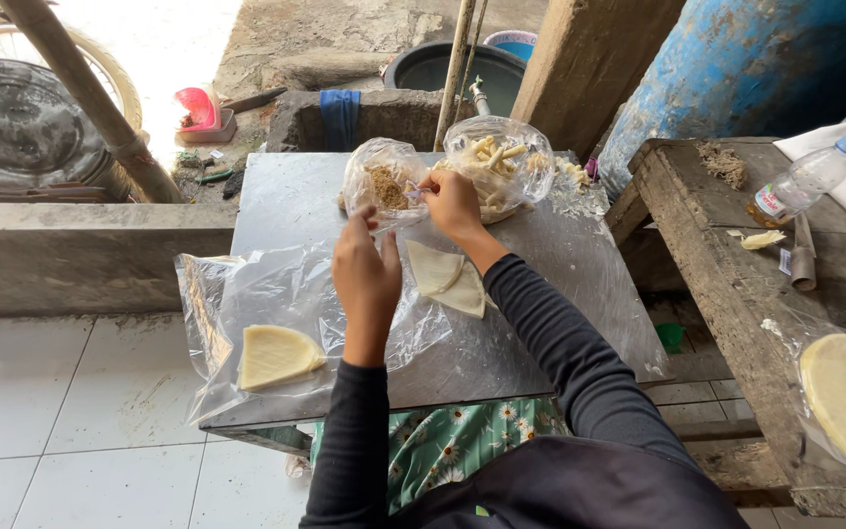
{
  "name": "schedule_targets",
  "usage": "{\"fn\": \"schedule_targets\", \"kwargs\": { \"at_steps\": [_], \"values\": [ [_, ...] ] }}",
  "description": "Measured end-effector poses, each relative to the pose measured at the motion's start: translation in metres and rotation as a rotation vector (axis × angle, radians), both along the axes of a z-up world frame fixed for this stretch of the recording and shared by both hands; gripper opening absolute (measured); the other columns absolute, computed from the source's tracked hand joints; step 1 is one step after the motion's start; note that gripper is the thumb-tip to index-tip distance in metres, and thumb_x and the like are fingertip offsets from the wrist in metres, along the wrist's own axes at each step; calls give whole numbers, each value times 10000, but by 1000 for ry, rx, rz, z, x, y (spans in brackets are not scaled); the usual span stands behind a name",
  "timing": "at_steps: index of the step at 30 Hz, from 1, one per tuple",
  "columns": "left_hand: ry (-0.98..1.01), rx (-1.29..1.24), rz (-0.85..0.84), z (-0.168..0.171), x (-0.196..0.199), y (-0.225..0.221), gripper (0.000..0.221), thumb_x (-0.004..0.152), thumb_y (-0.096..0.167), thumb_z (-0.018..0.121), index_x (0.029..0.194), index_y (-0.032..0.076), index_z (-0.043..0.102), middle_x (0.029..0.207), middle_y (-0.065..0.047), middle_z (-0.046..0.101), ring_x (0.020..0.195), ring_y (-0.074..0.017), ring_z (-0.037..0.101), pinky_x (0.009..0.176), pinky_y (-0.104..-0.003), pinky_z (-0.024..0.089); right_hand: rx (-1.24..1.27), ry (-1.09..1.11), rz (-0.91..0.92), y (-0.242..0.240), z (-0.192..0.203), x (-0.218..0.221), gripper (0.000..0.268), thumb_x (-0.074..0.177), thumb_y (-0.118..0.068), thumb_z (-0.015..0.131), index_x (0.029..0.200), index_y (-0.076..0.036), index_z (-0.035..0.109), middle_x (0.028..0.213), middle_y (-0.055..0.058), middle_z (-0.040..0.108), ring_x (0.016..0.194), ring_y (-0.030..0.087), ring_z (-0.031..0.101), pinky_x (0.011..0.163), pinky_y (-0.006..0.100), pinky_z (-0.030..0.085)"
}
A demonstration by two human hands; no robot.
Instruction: The person places a small amount of filling onto thin dough wrappers and folds them into triangles by hand on a metal table.
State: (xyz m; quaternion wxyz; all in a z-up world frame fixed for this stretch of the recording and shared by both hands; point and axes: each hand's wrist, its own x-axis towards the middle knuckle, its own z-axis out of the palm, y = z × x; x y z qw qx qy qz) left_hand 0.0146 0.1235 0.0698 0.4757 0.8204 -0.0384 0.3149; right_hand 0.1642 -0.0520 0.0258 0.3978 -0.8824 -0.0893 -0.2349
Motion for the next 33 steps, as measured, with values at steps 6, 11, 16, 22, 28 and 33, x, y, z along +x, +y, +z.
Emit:
{"fn": "schedule_targets", "kwargs": {
  "at_steps": [6, 11, 16, 22, 28, 33],
  "values": [
    [108, -3, -143, -20, -30, -33, 326, 930, 95, 651, 1253, 57, 626, 986, -133, 760, 842, -301, 737, 727, -413, 555, 218, 82, 29, -19, 5, -20, 118, 841, -92, 811, 944, -43, 783, 789, 22, 760, 688, 84, 676, 636, 255, 538],
    [301, 110, -283, -39, -45, -70, 382, 884, 126, 677, 1258, 80, 617, 960, -134, 773, 889, -357, 721, 757, -462, 536, 383, 130, 142, -66, 9, -84, 123, 881, -69, 796, 990, -24, 761, 852, -6, 751, 759, 43, 645, 690, 224, 524],
    [156, 206, -273, -55, -49, -105, 465, 848, 130, 720, 1283, 42, 584, 1078, -194, 718, 993, -394, 677, 807, -466, 534, 292, 192, 145, -122, 10, -156, 87, 896, -57, 774, 977, -26, 770, 841, 0, 741, 754, 48, 636, 693, 229, 514],
    [210, 262, -239, -67, -43, -128, 528, 848, 148, 728, 1326, 11, 548, 1080, -216, 706, 995, -391, 679, 815, -460, 541, -72, 157, 51, -144, 10, -203, 128, 850, -23, 756, 963, -77, 785, 892, 22, 718, 725, 140, 637, 681, 298, 524],
    [220, 249, -241, -72, -38, -129, 492, 835, 80, 679, 1307, 12, 561, 1031, -223, 725, 950, -397, 694, 798, -475, 535, -456, -154, 62, -138, 17, -207, 86, 841, -56, 719, 897, -91, 773, 883, 30, 691, 858, 250, 650, 746, 369, 538],
    [189, 237, -243, -75, -35, -129, 433, 854, 26, 602, 1286, 2, 571, 987, -225, 736, 927, -393, 708, 825, -481, 535, -732, -343, 143, -132, 27, -204, 48, 840, -135, 702, 839, -101, 737, 880, 17, 664, 859, 218, 637, 773, 367, 512]
  ]
}}
